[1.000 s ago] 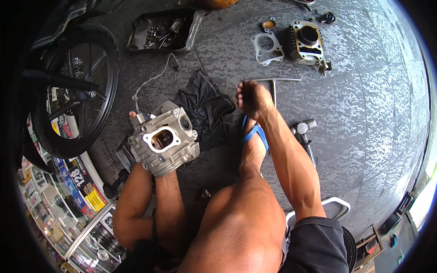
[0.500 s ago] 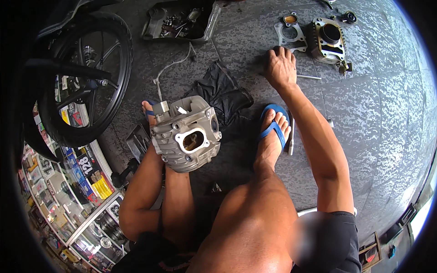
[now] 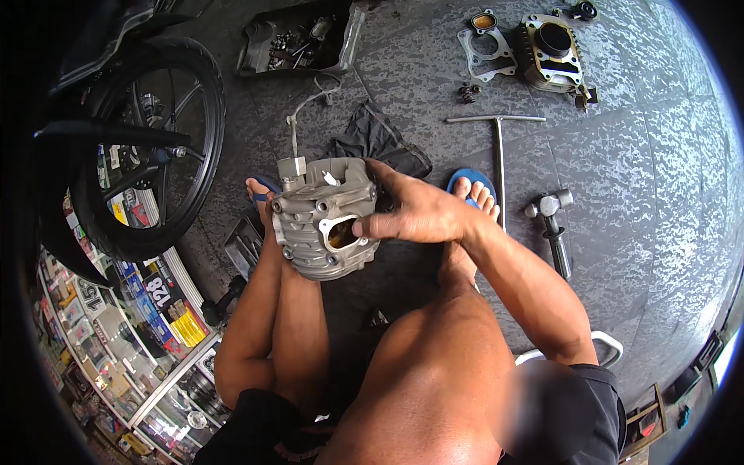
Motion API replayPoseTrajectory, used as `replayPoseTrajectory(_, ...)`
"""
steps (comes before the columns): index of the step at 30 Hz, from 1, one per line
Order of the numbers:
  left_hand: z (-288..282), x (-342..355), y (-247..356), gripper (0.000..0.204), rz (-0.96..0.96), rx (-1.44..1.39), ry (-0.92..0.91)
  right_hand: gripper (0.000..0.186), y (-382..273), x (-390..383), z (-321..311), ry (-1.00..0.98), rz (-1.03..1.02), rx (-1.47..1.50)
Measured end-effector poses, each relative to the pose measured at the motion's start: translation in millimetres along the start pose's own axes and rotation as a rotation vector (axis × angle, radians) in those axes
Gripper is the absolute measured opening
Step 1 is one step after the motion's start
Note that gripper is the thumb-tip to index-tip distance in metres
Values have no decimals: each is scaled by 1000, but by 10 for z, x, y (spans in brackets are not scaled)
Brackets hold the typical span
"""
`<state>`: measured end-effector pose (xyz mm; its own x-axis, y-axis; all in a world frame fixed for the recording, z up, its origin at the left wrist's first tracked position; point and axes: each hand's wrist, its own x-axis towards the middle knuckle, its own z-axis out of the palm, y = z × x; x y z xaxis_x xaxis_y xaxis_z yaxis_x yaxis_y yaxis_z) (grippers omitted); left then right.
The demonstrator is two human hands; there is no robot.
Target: The person wipes a motorcycle cylinder head with a cloth, uses a T-wrench and a hammer to loosen the valve springs, and extracts the valves and springs from the head by hand.
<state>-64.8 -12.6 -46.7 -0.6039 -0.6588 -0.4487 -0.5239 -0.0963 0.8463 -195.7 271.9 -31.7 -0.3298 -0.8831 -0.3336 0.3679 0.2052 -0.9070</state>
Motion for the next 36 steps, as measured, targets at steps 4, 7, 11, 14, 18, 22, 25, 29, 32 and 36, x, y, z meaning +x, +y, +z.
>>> replayPoseTrajectory(4,116,-112,186,74,-14,99,-516,112,-133,-51,116,51,12,17)
replayPoseTrajectory(7,212,-149,302,73,-5,196,-806,107,-194,-40,180,99,-6,32)
replayPoseTrajectory(11,234,-142,264,72,3,34,-756,97,-214,11,248,154,49,140)
replayPoseTrajectory(14,116,-190,170,71,58,-353,-344,98,-337,-88,176,141,29,-27)
replayPoseTrajectory(18,141,-217,142,70,179,-576,-21,66,-59,-44,-60,-30,32,587)
replayPoseTrajectory(22,142,-216,172,69,220,-612,69,56,211,56,72,-125,48,658)
replayPoseTrajectory(25,169,-242,180,68,244,-638,116,45,161,66,198,-96,-96,713)
replayPoseTrajectory(29,191,-250,168,67,264,-655,140,45,289,147,234,-89,-151,649)
replayPoseTrajectory(32,184,-261,164,66,266,-666,144,41,287,161,252,-53,-203,579)
replayPoseTrajectory(36,185,-235,176,65,253,-683,132,38,211,131,262,62,-228,395)
